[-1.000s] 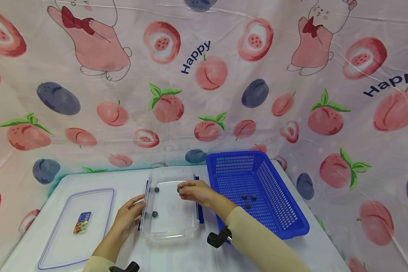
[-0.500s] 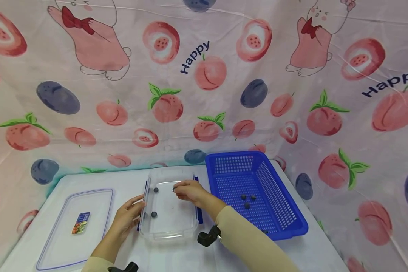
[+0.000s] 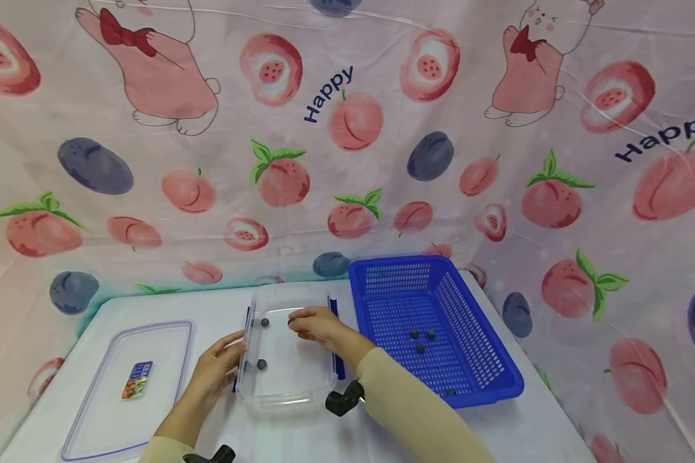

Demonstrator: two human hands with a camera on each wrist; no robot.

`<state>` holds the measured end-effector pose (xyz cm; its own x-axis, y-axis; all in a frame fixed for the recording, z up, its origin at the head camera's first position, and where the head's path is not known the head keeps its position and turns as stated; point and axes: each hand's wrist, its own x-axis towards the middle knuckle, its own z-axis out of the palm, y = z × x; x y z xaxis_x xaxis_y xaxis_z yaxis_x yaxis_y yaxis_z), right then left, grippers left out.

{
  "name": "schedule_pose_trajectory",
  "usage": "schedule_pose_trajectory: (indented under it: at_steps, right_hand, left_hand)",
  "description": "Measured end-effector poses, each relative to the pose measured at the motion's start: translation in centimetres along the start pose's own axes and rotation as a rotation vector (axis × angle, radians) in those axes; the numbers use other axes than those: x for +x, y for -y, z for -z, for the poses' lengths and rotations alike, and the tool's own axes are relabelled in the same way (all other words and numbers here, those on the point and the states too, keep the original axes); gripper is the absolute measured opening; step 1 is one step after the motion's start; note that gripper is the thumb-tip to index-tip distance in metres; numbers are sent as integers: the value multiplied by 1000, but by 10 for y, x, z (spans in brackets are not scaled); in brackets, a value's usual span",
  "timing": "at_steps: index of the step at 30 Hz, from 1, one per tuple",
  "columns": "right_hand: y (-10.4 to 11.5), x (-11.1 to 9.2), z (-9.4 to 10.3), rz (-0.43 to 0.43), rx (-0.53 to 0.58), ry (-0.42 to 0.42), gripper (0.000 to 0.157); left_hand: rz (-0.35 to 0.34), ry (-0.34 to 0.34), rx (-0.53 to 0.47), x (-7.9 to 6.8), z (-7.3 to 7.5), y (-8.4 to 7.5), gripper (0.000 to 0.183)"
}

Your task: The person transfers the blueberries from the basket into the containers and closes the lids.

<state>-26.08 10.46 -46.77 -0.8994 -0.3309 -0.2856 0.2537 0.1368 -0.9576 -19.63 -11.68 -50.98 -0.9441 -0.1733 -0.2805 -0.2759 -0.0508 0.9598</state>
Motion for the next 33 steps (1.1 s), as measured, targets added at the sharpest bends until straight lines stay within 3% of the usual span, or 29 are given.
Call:
schedule_pose_trajectory:
  at_steps: [10, 20, 33]
  right_hand:
    - [-7, 11, -12, 41, -74, -20, 34]
    - [-24, 17, -24, -39, -168, -119, 28]
    - [-32, 24, -35, -155, -170, -250, 20]
  left_hand:
    - [0, 7, 3, 3, 4, 0, 47]
    - [3, 17, -7, 4, 2, 1, 47]
    - [3, 19, -7, 6, 4, -1, 48]
